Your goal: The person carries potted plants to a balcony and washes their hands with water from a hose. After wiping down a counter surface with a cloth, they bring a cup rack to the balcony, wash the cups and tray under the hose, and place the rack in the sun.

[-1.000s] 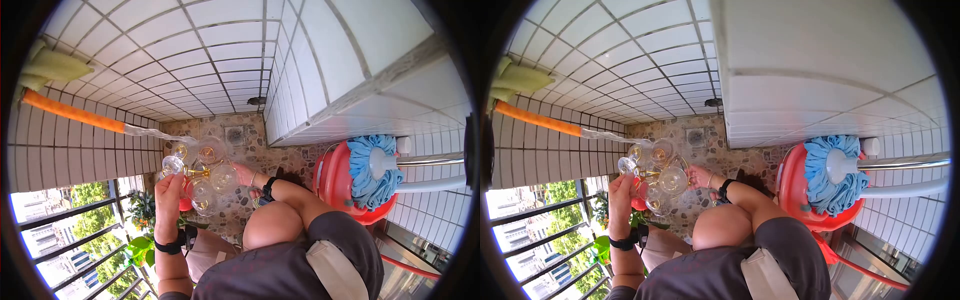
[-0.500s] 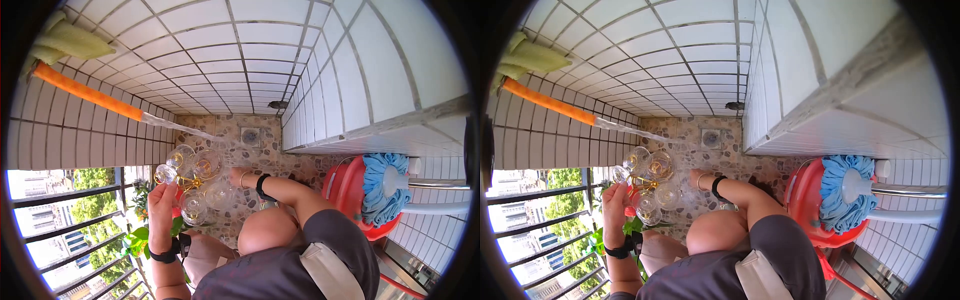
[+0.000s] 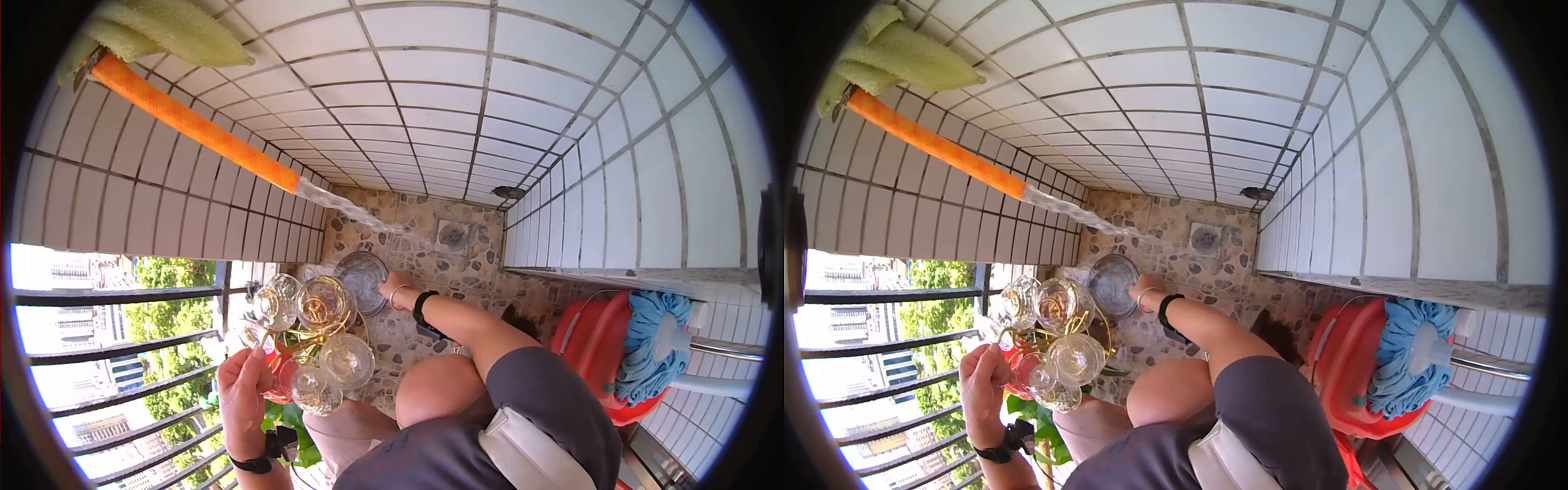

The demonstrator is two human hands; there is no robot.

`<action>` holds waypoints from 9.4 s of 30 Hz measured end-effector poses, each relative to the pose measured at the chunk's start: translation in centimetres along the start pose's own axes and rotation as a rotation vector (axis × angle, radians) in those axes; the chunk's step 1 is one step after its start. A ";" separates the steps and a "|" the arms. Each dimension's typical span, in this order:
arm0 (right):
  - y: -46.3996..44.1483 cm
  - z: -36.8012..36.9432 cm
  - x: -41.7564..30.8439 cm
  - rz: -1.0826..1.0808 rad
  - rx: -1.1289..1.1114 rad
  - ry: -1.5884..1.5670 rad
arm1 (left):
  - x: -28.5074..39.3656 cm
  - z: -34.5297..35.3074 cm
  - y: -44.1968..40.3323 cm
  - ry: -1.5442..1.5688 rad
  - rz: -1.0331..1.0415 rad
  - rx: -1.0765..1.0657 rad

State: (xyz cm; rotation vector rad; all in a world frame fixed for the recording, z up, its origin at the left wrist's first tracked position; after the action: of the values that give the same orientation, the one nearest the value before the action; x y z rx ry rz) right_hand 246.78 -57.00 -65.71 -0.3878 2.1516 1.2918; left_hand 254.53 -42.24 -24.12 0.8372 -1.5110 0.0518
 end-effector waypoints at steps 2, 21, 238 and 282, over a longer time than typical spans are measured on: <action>3.1 -2.6 1.3 0.127 -0.035 -0.505 | 0.0 -0.5 0.1 0.032 -0.019 -0.015; 13.3 -13.6 10.9 -0.101 0.477 -1.441 | -0.2 0.0 -1.6 0.001 0.040 -0.187; 19.7 -15.8 5.7 -0.391 0.792 -0.012 | -0.9 1.7 -7.5 0.134 0.116 -0.352; 13.6 -11.4 10.0 -0.136 -0.289 -1.234 | -6.2 11.5 -8.9 -0.001 0.000 -0.468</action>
State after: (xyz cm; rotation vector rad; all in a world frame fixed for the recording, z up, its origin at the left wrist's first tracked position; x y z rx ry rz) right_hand 227.94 -59.84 -58.39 0.1581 0.8961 1.2508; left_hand 248.74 -51.71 -35.34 0.4601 -1.4439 -0.2930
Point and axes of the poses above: each hand's wrist, its own y-axis away from the middle knuckle, its own z-axis out of the palm, x = y × z, the point moved 2 cm from there along -y, towards the middle knuckle, and after that the axes turned 9 degrees about -x, right-handed, at the moved point
